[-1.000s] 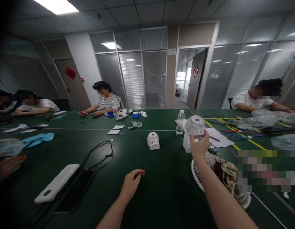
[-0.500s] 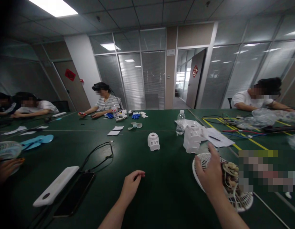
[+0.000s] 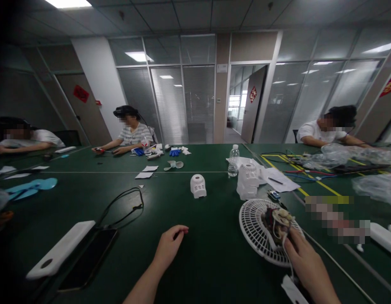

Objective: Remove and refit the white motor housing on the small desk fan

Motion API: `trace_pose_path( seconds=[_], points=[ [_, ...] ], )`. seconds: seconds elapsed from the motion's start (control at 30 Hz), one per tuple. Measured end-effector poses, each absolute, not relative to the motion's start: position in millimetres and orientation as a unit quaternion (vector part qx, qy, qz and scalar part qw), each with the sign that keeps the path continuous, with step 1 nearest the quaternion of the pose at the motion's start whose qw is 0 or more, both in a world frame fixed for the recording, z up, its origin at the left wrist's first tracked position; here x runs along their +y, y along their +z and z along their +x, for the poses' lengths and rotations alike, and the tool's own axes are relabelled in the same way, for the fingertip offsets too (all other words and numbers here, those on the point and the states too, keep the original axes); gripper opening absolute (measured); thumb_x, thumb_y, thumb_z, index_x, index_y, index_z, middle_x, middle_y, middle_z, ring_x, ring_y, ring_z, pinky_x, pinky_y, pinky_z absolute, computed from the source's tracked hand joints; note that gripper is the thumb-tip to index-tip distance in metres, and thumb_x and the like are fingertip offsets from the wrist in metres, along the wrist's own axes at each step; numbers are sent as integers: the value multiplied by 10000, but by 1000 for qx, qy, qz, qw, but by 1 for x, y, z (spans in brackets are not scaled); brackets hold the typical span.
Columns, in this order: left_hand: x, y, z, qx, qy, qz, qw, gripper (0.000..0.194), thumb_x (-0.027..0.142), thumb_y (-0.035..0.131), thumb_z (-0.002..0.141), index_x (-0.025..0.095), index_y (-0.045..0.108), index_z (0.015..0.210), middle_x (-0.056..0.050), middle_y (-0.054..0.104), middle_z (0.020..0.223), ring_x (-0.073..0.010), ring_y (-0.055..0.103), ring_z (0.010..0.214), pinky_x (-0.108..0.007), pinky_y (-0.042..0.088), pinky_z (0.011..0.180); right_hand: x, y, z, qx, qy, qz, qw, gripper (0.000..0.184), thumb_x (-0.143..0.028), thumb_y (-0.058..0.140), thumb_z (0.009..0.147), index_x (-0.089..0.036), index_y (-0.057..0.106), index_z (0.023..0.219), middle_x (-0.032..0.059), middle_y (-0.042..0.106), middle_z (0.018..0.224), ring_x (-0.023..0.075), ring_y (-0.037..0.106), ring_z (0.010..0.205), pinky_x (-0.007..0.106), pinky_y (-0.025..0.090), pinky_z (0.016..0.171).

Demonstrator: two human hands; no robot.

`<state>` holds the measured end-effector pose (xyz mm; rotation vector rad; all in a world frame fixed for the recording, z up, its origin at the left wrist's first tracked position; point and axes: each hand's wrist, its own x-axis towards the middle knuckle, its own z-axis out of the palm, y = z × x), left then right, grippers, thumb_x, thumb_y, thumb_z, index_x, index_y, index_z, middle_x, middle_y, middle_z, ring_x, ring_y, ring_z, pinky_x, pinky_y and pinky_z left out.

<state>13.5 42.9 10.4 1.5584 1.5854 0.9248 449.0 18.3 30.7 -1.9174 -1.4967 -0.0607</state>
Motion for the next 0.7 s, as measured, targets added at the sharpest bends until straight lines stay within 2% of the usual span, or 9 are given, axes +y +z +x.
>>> trace_pose_path(
  seconds=[0.17, 0.3, 0.37, 0.47, 0.57, 0.7],
  points=[
    [38, 16, 16, 606, 349, 646, 306, 374, 358, 449, 856, 263, 654, 1154, -44, 649, 1215, -226, 578, 1141, -403, 424, 1011, 23, 31, 365, -661, 43, -693, 285, 596, -506, 366, 830, -152, 587, 1255, 131, 560, 1341, 292, 509, 1257, 489, 402, 1050],
    [33, 20, 21, 623, 327, 676, 219, 562, 436, 537, 820, 300, 492, 1364, -42, 485, 1433, -267, 389, 1350, -470, 206, 1154, 30, 36, 296, -727, 96, -629, 256, 584, -459, 362, 877, -149, 508, 1349, 108, 476, 1427, 260, 416, 1338, 464, 313, 1122],
    [34, 19, 21, 639, 328, 667, 198, 593, 451, 516, 842, 295, 433, 1408, -46, 427, 1477, -263, 333, 1387, -469, 149, 1172, 35, 41, 268, -747, 136, -600, 252, 580, -437, 337, 896, -144, 479, 1375, 104, 466, 1435, 248, 408, 1343, 445, 293, 1134],
    [39, 12, 19, 677, 365, 610, 190, 598, 414, 447, 891, 241, 351, 1456, -76, 348, 1522, -244, 304, 1404, -430, 199, 1162, 47, 52, 240, -757, 196, -564, 266, 533, -411, 318, 913, -193, 490, 1368, 76, 543, 1369, 226, 492, 1275, 408, 362, 1088],
    [44, 6, 15, 700, 399, 561, 190, 576, 377, 394, 919, 217, 319, 1467, -84, 269, 1556, -233, 263, 1423, -401, 229, 1154, 66, 62, 226, -742, 219, -566, 286, 458, -424, 365, 903, -259, 571, 1277, 48, 672, 1185, 236, 626, 1095, 378, 477, 935],
    [50, 1, 13, 697, 405, 562, 184, 558, 365, 399, 919, 225, 341, 1456, -83, 268, 1555, -239, 262, 1422, -412, 227, 1157, 103, 74, 217, -710, 203, -590, 325, 376, -389, 405, 890, -269, 601, 1187, 21, 727, 966, 221, 680, 893, 333, 497, 791]
  ],
)
